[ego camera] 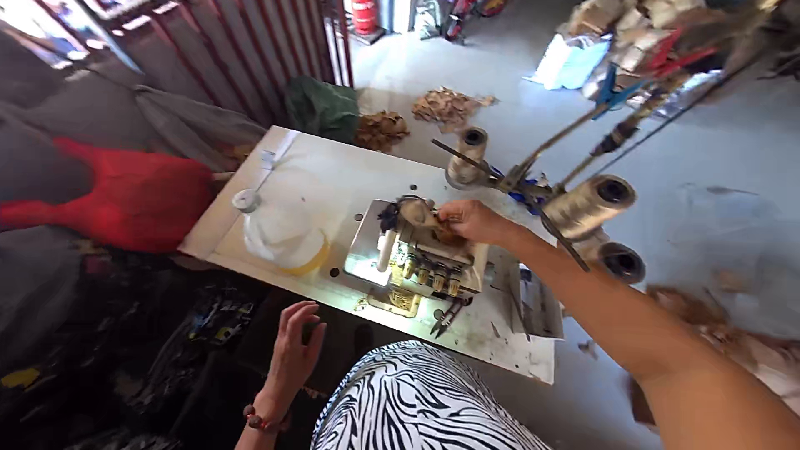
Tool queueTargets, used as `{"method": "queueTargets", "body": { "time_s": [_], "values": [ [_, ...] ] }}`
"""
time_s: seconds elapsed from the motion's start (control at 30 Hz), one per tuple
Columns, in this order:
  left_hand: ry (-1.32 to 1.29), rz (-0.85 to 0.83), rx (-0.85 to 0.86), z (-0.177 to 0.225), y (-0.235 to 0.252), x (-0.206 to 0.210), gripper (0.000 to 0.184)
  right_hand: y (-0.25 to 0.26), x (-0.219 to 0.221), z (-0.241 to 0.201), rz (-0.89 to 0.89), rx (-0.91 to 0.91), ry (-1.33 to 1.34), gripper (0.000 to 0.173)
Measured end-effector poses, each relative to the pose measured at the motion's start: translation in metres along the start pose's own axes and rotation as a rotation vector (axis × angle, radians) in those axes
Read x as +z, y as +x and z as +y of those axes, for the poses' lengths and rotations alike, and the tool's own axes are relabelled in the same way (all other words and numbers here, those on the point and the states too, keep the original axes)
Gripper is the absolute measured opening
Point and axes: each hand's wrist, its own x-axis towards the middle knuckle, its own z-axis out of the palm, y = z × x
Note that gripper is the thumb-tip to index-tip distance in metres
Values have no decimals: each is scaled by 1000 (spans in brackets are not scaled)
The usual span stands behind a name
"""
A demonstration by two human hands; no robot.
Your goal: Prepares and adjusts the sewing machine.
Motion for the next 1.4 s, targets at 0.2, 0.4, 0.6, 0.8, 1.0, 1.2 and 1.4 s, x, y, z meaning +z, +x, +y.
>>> {"method": "queueTargets", "body": {
  "time_s": [0.2, 0.4, 0.6, 0.8, 1.0, 1.2, 1.4],
  "values": [
    [-49, -44, 73, -27, 41, -9, 32, -10, -13, 7, 357, 484, 156, 28],
    [-158, -158, 176, -30, 85, 6, 32, -29, -4, -3, 298, 478, 130, 22],
    [-257, -240, 293, -17, 120, 26, 29, -20, 16, -19, 152, 213, 53, 20],
    [-260, -230, 331, -12, 137, 37, 30, -9, 20, -28, -24, 223, -125, 16],
    [-259, -254, 331, -12, 139, 38, 32, -7, 26, -27, -20, 158, -220, 27],
    [-251, -306, 345, 3, 155, 41, 29, -29, 14, -25, 404, 150, -19, 20],
    [-3, -485, 293, 38, 226, 64, 25, -93, 32, -18, 955, 648, 82, 25]
  ]
}}
